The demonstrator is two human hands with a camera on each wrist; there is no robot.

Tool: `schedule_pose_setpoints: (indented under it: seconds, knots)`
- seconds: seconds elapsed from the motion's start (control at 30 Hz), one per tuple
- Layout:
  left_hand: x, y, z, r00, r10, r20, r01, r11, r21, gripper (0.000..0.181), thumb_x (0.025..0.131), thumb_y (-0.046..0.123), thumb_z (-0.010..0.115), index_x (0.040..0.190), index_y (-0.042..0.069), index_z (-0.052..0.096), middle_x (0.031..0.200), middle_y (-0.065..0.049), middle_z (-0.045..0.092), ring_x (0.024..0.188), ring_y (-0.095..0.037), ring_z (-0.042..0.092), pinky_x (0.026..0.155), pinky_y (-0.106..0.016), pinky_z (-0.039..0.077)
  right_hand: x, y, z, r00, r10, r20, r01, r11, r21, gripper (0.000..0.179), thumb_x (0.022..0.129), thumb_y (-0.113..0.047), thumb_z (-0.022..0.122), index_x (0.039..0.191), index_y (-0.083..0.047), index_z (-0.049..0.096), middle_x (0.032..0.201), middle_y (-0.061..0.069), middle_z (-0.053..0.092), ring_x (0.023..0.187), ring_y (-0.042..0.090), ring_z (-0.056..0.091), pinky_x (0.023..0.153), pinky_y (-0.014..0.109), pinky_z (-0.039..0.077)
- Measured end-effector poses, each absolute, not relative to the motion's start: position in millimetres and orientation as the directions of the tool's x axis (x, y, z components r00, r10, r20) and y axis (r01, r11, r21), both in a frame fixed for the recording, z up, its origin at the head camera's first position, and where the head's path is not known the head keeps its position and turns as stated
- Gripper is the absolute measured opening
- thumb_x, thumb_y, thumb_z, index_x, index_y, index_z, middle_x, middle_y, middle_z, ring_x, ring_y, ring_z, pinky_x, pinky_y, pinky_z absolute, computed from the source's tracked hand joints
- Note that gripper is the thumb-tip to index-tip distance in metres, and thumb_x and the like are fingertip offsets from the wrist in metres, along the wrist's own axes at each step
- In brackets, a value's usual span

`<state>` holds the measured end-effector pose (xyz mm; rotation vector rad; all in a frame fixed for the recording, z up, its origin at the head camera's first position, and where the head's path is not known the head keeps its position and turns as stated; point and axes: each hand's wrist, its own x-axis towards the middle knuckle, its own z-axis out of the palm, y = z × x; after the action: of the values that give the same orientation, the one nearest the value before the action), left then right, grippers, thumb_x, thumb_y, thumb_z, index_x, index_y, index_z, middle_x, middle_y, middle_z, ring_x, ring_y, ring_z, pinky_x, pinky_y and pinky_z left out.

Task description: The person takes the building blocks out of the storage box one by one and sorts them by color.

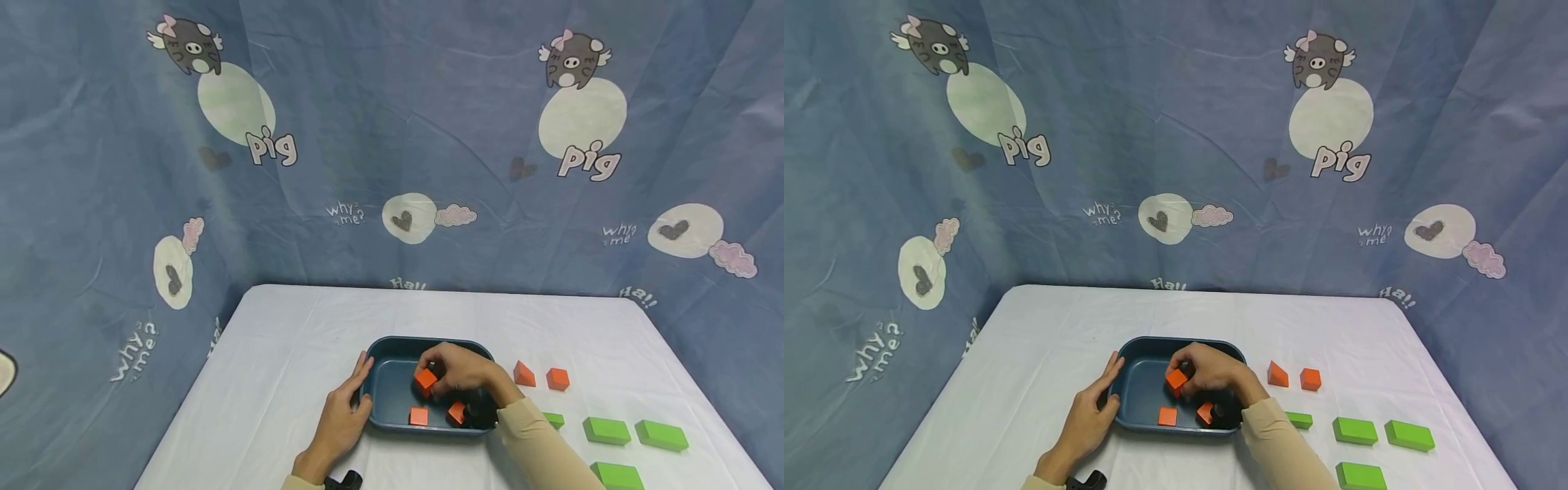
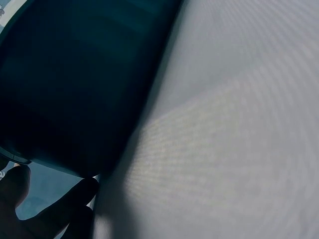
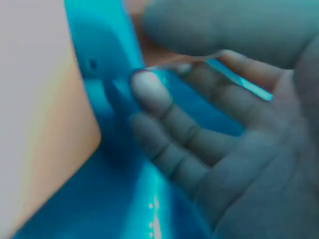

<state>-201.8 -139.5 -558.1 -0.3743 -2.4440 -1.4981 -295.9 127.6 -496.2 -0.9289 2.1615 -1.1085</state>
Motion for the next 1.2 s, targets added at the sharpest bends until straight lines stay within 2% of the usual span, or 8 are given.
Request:
schedule_pose_setpoints:
  seconds: [0.33,0.57,0.73,0.93,1.2]
  knots:
    - [-202,-138,-557,-0.938,0.086,0.335,0.337,0.445,0.829,0.068,0.085,-0.003,0.06,0.151,0.012,0.051,0.159,-0.006,0.04,0.143,-0.013,0.038,0.112,-0.015,0.025,-293,142,-474,-0.709,-0.705,-0.033,-0.292,0.336,-0.895,0.036,0.08,0.011,0.072,0.112,-0.006,0.071,0.098,0.007,0.07,0.083,0.022,0.067,0.076,0.031,0.058]
    - [-202,-138,-558,-0.941,0.09,0.325,0.33,0.443,0.833,0.069,0.085,-0.003,0.059,0.151,0.012,0.05,0.16,-0.007,0.039,0.144,-0.013,0.036,0.112,-0.015,0.024,-292,161,-462,-0.753,-0.658,0.005,-0.29,0.325,-0.9,0.037,0.082,0.007,0.072,0.115,-0.01,0.07,0.099,0.008,0.071,0.085,0.024,0.069,0.077,0.033,0.058]
    - [-200,-138,-557,-0.941,0.086,0.327,0.33,0.436,0.837,0.068,0.085,-0.003,0.059,0.151,0.01,0.051,0.159,-0.007,0.039,0.144,-0.014,0.037,0.112,-0.013,0.024,-290,177,-453,-0.8,-0.6,0.011,-0.279,0.356,-0.892,0.036,0.082,0.005,0.074,0.114,-0.011,0.07,0.092,0.009,0.072,0.082,0.025,0.067,0.075,0.035,0.058]
    - [-201,-137,-556,-0.941,0.083,0.327,0.33,0.435,0.838,0.067,0.085,-0.003,0.059,0.15,0.006,0.051,0.159,-0.007,0.039,0.144,-0.014,0.037,0.111,-0.012,0.024,-286,203,-449,-0.846,-0.533,0.005,-0.266,0.415,-0.87,0.034,0.082,0.003,0.075,0.114,-0.01,0.069,0.094,0.008,0.071,0.084,0.026,0.067,0.077,0.037,0.057]
    - [-200,-137,-556,-0.937,0.079,0.34,0.339,0.435,0.834,0.066,0.084,-0.004,0.059,0.149,0.007,0.052,0.159,-0.01,0.04,0.144,-0.014,0.037,0.111,-0.012,0.024,-280,241,-445,-0.897,-0.441,0.003,-0.237,0.476,-0.847,0.033,0.082,0.001,0.076,0.113,-0.007,0.07,0.098,0.009,0.072,0.086,0.026,0.068,0.08,0.037,0.057]
